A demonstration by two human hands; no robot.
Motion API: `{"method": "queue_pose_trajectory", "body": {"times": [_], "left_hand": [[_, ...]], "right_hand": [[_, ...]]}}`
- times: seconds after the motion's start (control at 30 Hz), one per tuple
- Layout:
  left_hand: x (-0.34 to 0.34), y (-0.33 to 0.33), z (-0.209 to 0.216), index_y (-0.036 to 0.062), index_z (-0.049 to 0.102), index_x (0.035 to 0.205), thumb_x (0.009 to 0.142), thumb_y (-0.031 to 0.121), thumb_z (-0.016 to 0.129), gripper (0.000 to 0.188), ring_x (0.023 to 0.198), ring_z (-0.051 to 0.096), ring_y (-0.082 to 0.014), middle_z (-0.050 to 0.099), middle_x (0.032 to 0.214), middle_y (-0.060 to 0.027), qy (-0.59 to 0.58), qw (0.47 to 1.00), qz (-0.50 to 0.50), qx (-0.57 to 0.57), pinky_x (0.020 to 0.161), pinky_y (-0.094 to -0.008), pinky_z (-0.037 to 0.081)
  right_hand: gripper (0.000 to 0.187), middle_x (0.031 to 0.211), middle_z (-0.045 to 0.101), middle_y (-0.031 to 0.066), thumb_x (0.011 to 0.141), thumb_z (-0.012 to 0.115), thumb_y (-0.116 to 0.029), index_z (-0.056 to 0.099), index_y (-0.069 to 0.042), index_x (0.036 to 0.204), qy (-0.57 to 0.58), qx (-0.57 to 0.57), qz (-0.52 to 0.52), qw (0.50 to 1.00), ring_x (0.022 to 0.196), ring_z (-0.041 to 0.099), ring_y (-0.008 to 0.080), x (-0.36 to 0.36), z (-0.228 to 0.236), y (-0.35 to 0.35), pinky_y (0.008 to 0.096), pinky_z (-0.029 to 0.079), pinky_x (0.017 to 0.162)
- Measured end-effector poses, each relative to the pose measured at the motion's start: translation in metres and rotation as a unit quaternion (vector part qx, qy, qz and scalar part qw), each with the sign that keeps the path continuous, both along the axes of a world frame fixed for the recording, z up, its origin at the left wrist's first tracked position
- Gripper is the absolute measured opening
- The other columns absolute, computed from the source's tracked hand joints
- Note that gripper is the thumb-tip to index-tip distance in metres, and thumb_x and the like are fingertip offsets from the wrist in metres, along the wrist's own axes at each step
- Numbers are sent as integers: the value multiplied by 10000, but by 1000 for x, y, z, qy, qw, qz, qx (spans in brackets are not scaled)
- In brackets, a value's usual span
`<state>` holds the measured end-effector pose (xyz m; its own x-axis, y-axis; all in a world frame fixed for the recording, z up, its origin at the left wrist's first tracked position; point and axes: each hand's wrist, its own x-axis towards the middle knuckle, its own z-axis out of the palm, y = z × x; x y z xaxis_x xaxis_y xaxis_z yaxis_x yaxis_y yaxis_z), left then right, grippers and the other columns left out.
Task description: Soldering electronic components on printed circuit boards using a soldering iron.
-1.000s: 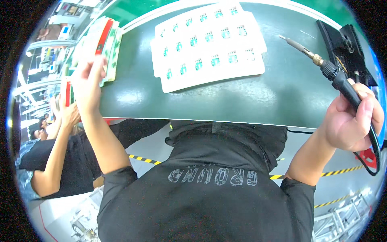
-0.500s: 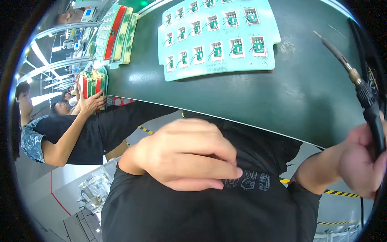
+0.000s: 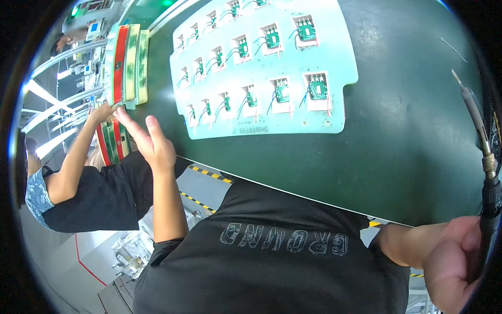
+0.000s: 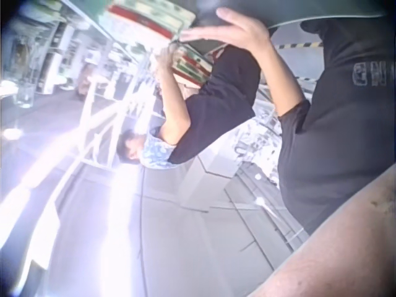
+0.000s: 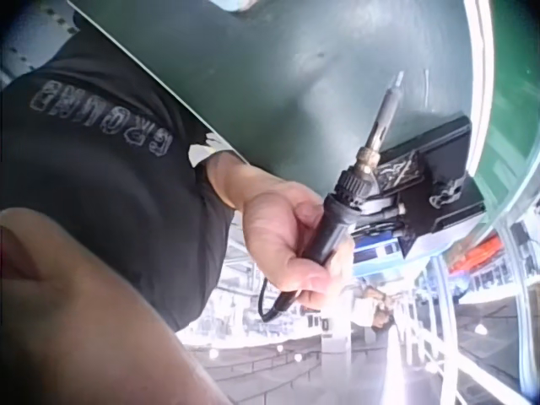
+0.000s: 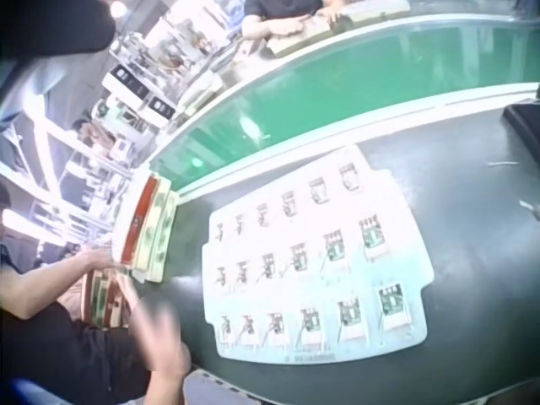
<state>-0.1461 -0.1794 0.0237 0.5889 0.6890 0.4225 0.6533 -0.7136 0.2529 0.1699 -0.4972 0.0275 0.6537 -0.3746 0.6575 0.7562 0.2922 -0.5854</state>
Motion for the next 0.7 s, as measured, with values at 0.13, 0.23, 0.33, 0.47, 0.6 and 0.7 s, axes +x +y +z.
{"method": "queue_pose_trajectory", "body": {"times": [0.13,0.23,0.33,0.47,0.6,0.7], "left_hand": [[13,-5,-12,-48,220,1522,1007,257,482,653,1495,161,-398,141,1600,-289,19,997,-41,-56,1197,-474,114],[23,-3,-11,-33,330,1488,1009,239,478,571,1470,264,-374,250,1578,-267,21,992,-44,-114,1186,-530,124],[26,-3,-9,-30,390,1457,1008,232,475,527,1467,277,-368,263,1575,-262,75,987,-24,-137,1192,-502,127],[34,-2,-3,-62,532,1330,1018,134,468,374,1122,578,-215,598,1285,-177,-95,974,-90,-182,1005,-342,434],[53,-3,3,-69,511,1361,1013,115,499,394,825,556,-71,646,1029,-91,-206,899,-127,-365,725,-201,445],[66,-6,-4,-81,492,1376,974,33,551,422,811,533,-52,619,946,-33,-164,921,-170,-310,739,-180,428]], "right_hand": [[257,520,430,44,888,523,-200,479,-59,678,5,-12,-3,1000,352,307,122,3,-1,1,262,273,376],[253,519,432,45,874,521,-208,485,-63,669,9,-23,2,1000,361,310,127,7,-4,-3,269,280,387],[250,518,434,46,859,520,-216,491,-67,661,9,-29,3,1000,369,313,132,11,-7,-9,277,287,399],[246,516,437,47,840,518,-226,499,-72,649,23,-44,14,999,380,318,139,17,-9,-16,287,296,415],[243,515,440,49,821,516,-237,506,-78,638,31,-59,33,997,390,322,146,25,-8,-27,297,305,431],[241,513,442,50,807,514,-245,512,-82,629,37,-70,46,996,399,325,151,33,-6,-37,304,312,443]]}}
